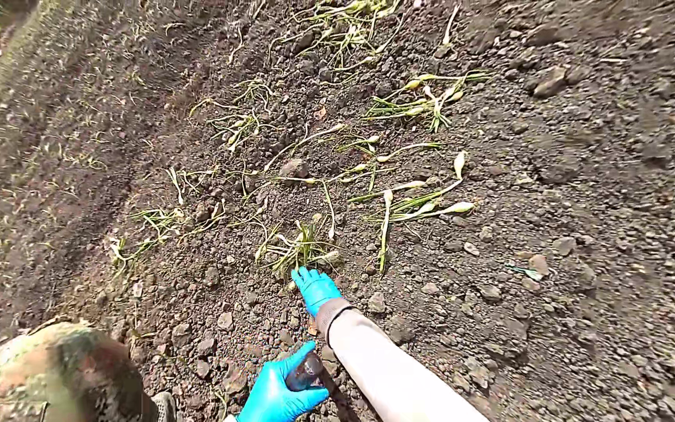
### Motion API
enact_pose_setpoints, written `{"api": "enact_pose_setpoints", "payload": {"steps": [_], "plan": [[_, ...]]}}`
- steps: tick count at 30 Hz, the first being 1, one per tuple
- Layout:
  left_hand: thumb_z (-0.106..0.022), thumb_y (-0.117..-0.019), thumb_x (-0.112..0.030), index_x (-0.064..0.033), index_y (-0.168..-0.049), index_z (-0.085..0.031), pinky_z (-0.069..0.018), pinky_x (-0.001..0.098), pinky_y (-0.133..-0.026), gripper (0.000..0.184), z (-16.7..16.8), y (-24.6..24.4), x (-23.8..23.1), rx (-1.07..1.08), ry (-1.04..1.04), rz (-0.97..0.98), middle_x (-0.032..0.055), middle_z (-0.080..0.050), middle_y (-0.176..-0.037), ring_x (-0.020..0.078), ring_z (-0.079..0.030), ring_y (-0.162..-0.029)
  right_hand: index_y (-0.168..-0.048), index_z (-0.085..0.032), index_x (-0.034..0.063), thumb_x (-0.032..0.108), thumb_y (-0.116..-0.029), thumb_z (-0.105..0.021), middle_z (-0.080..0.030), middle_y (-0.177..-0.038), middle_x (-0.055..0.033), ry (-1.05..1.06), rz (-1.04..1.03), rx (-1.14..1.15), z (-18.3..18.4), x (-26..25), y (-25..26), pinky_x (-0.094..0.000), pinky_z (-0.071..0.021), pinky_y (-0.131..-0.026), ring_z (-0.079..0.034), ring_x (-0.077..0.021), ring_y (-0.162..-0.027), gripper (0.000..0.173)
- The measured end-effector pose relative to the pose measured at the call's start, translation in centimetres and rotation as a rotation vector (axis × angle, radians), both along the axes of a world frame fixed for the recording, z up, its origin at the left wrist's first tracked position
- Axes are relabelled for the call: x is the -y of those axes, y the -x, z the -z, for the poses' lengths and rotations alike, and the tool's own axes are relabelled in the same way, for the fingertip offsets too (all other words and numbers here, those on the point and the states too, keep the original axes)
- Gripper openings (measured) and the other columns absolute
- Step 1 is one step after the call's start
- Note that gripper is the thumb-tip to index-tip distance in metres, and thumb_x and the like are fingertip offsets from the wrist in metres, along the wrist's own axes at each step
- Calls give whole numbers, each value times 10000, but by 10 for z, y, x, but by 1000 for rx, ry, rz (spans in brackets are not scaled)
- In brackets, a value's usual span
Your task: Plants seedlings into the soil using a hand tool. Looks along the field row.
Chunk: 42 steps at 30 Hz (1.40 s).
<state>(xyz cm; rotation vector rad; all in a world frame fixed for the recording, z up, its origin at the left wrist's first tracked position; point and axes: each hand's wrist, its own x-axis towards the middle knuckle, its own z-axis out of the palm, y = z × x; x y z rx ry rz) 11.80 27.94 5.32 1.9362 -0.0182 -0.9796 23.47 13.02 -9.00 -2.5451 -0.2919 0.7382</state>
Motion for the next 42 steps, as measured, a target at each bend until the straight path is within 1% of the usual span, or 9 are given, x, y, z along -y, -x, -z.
{"api": "enact_pose_setpoints", "payload": {"steps": [6, 20, 26, 29, 31, 34, 37, 40, 42], "plan": [[-812, -869, -326, -79, -1492, -531, -535, 373, -1027, 727, 4, 3, 16, 56, -104, 37, 86, -720, -1259, 133, -702, -1113, -1314, -647, 36, 146, -981, -584, -641, -1332, -198, 32, -123, -85, -23, 10, -1, -552, -385, -1131, -539, -385, -1324, 357], [-695, -918, -293, -188, -1497, -547, -530, 418, -1009, 606, 13, -17, 23, 9, -260, 26, 86, -739, -1185, 165, -704, -1089, -1175, -695, 48, 447, -1073, -469, -708, -1180, -208, -33, 9, -346, -116, 50, -50, -590, -502, -972, -666, -370, -1165, 469], [-668, -884, -240, -231, -1540, -491, -509, 500, -1027, 680, 9, -26, 33, -87, -320, 105, 119, -711, -1243, 243, -678, -1158, -1247, -672, 150, 552, -1069, -457, -735, -1030, -186, -173, 256, 99, -224, 70, -121, -645, -520, -824, -704, -409, -1027, 489], [-670, -879, -274, -270, -1550, -472, -509, 543, -1013, 699, 11, -31, 34, -111, -309, 156, 125, -709, -1243, 275, -674, -1166, -1410, -612, 133, 370, -1082, -513, -738, -1178, -160, -323, 332, 564, -251, 60, -122, -610, -552, -868, -718, -372, -1076, 416], [-691, -881, -304, -274, -1557, -459, -492, 585, -1025, 715, 12, -40, 34, -139, -274, 212, 137, -693, -1275, 308, -654, -1201, -1357, -627, 56, 201, -1052, -524, -710, -1198, -188, -248, 180, 633, -233, 57, -125, -574, -567, -884, -706, -374, -1082, 353], [-705, -906, -288, -233, -1541, -486, -465, 655, -1011, 674, -5, -68, 26, -176, -212, 433, 185, -673, -1291, 376, -632, -1214, -1228, -695, 95, 204, -1024, -577, -706, -1210, -212, 270, -156, -78, -176, 52, -119, -664, -510, -924, -667, -423, -1151, 259], [-726, -915, -216, -191, -1463, -582, -488, 634, -945, 567, -63, -121, 19, -180, -133, 644, 195, -701, -1178, 362, -661, -1104, -1272, -702, 167, 241, -1003, -600, -706, -1253, -167, 391, -202, -311, -116, 55, -79, -650, -521, -931, -664, -396, -1179, 297], [-766, -871, -337, -276, -1283, -690, -592, 461, -715, 423, -61, -166, -22, 73, 167, 784, 10, -731, -949, 136, -699, -829, -1473, -571, 202, 165, -989, -583, -602, -1435, -172, 418, -147, -417, -78, 59, -38, -651, -511, -984, -615, -414, -1266, 485], [-732, -883, -381, -245, -1350, -644, -572, 295, -553, 494, -49, -200, -55, 307, 498, 789, -63, -720, -916, -13, -662, -743, -1529, -495, 172, 146, -1051, -516, -511, -1535, -190, 409, -37, -450, -80, 54, -26, -639, -458, -1067, -564, -432, -1336, 479]]}}
